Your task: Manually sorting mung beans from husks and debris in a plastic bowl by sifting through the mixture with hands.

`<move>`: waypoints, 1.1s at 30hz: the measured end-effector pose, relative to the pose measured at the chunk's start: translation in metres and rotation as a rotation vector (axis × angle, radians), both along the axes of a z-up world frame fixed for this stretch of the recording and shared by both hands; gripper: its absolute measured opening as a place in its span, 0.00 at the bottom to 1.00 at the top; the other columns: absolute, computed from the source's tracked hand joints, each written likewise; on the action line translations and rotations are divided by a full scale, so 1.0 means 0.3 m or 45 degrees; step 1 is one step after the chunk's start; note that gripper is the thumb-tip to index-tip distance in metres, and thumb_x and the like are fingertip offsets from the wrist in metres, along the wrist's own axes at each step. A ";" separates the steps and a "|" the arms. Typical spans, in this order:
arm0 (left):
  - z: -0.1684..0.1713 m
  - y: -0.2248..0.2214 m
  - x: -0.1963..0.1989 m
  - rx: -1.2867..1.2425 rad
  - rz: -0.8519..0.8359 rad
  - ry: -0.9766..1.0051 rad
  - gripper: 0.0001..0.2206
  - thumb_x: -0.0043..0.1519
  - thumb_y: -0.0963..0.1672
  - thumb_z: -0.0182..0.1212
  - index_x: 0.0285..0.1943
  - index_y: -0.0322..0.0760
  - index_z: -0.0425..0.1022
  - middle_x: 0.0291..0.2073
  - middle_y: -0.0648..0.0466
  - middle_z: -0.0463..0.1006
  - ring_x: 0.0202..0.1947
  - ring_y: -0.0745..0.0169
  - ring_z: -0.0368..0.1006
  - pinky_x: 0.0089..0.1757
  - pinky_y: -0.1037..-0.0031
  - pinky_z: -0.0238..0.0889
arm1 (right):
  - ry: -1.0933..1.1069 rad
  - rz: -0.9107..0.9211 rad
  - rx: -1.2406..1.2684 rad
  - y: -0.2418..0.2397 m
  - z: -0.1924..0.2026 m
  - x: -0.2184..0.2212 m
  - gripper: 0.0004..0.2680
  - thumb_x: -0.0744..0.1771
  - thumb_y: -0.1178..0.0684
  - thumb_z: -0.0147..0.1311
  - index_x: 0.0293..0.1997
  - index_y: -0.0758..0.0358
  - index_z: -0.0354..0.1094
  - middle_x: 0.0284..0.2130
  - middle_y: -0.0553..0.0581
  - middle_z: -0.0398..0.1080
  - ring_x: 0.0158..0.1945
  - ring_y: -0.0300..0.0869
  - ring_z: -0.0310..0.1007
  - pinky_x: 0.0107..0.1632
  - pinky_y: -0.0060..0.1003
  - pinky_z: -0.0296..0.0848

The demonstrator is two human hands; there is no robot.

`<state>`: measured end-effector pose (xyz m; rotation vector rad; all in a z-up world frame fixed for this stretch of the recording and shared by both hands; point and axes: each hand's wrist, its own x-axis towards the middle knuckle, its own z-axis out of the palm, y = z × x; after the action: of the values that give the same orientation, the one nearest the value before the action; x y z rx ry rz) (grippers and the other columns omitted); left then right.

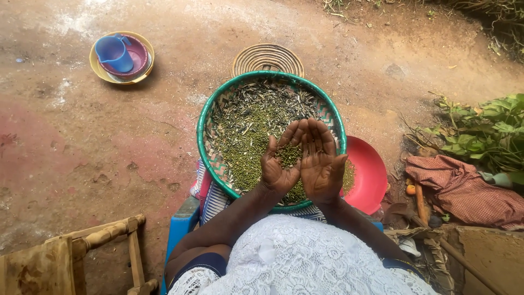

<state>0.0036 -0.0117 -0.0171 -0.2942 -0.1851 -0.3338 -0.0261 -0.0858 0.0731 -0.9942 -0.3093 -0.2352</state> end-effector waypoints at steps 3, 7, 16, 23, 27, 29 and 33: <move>0.037 0.007 -0.002 0.009 -0.014 -0.029 0.32 0.76 0.57 0.36 0.82 0.34 0.56 0.80 0.42 0.55 0.80 0.44 0.50 0.76 0.58 0.41 | -0.085 -0.056 -0.161 -0.017 -0.029 0.003 0.33 0.73 0.25 0.26 0.80 0.65 0.43 0.78 0.63 0.48 0.82 0.50 0.42 0.83 0.42 0.39; 0.043 0.014 0.001 -0.050 -0.055 -0.029 0.32 0.76 0.58 0.35 0.83 0.35 0.55 0.80 0.42 0.54 0.80 0.44 0.49 0.76 0.56 0.40 | -0.107 -0.096 -0.274 -0.024 -0.028 -0.002 0.34 0.72 0.24 0.26 0.80 0.66 0.42 0.78 0.64 0.46 0.83 0.50 0.41 0.83 0.42 0.38; 0.024 0.022 0.014 -0.048 -0.062 -0.019 0.33 0.75 0.55 0.39 0.85 0.36 0.51 0.83 0.42 0.48 0.82 0.43 0.45 0.75 0.53 0.44 | -0.181 -0.405 -1.112 -0.111 0.010 -0.013 0.11 0.72 0.57 0.53 0.62 0.62 0.73 0.53 0.57 0.67 0.61 0.48 0.68 0.67 0.45 0.67; 0.029 0.031 0.012 0.025 -0.076 -0.012 0.34 0.75 0.55 0.40 0.86 0.35 0.47 0.83 0.43 0.47 0.82 0.44 0.46 0.72 0.52 0.51 | -0.300 -0.363 -1.395 -0.106 -0.013 -0.046 0.08 0.67 0.61 0.65 0.50 0.59 0.81 0.37 0.54 0.71 0.41 0.48 0.77 0.47 0.43 0.78; 0.024 0.031 0.014 0.045 -0.079 -0.017 0.34 0.75 0.55 0.40 0.86 0.35 0.46 0.83 0.42 0.47 0.82 0.43 0.45 0.72 0.52 0.53 | -0.401 -0.364 -1.589 -0.103 -0.048 -0.038 0.09 0.66 0.59 0.65 0.50 0.53 0.81 0.37 0.56 0.72 0.43 0.53 0.77 0.46 0.46 0.77; 0.031 0.037 0.010 0.053 -0.083 -0.017 0.34 0.75 0.55 0.41 0.86 0.35 0.45 0.83 0.42 0.47 0.82 0.43 0.45 0.72 0.52 0.53 | -0.471 -0.320 -1.606 -0.108 -0.044 -0.039 0.09 0.65 0.60 0.66 0.49 0.53 0.81 0.38 0.55 0.73 0.41 0.52 0.76 0.46 0.46 0.77; 0.053 0.044 0.006 0.017 -0.105 -0.004 0.34 0.74 0.56 0.40 0.86 0.34 0.46 0.83 0.41 0.49 0.81 0.44 0.47 0.72 0.52 0.53 | -0.408 -0.260 -1.428 -0.089 0.017 -0.059 0.09 0.66 0.64 0.62 0.49 0.57 0.81 0.40 0.57 0.72 0.42 0.56 0.77 0.46 0.48 0.78</move>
<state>0.0055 0.0016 -0.0013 -0.2888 -0.1743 -0.4167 -0.0438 -0.1126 0.0781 -2.1084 -0.6638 -0.4229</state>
